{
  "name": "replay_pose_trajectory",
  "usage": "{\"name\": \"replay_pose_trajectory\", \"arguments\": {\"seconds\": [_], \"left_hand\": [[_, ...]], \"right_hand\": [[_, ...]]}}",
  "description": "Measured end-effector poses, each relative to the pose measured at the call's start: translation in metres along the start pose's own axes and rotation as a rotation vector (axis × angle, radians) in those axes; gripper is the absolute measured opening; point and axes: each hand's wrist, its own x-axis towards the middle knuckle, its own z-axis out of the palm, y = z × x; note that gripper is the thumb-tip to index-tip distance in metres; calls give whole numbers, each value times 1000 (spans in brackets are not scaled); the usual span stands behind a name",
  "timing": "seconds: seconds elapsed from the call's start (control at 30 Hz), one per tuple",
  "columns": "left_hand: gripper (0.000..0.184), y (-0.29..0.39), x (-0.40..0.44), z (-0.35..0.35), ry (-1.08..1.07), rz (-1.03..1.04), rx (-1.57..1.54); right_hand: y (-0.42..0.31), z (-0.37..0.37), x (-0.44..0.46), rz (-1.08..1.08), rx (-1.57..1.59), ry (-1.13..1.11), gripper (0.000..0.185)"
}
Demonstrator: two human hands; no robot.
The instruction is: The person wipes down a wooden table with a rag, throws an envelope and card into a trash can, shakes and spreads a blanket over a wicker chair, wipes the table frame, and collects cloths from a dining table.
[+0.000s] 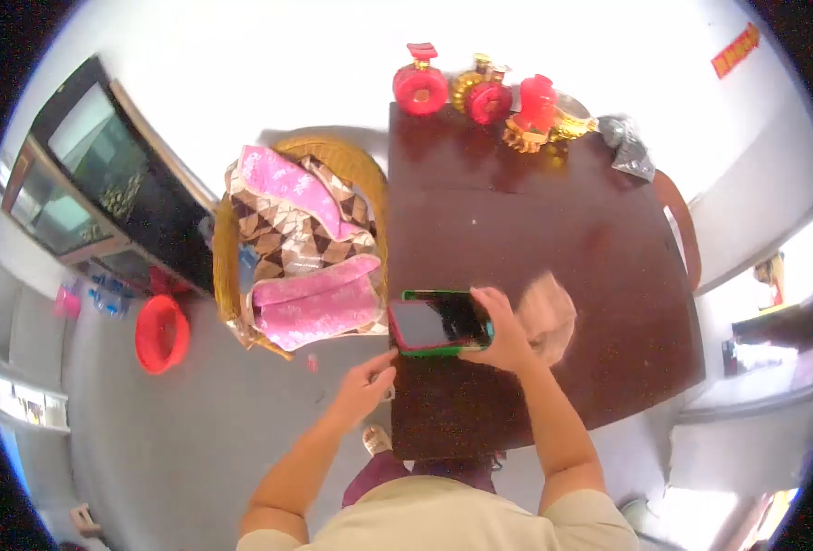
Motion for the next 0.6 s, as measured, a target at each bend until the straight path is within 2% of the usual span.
{"name": "replay_pose_trajectory", "arguments": {"seconds": [0.13, 0.23, 0.37, 0.43, 0.5, 0.6], "left_hand": [[53, 13, 31, 6, -16, 61, 70], [55, 10, 52, 17, -97, 42, -18], [52, 5, 75, 30, -205, 49, 62], [51, 15, 87, 33, -256, 54, 46], [50, 16, 107, 35, -298, 27, 27], [51, 17, 146, 37, -366, 48, -41]], "right_hand": [[-16, 14, -7, 143, -186, 215, 98], [2, 24, 3, 281, -237, 402, 98], [21, 13, 39, 541, -399, 594, 102], [42, 5, 60, 644, -294, 684, 106], [59, -2, 76, 666, -298, 755, 107], [87, 3, 88, 546, -336, 814, 105]]}}
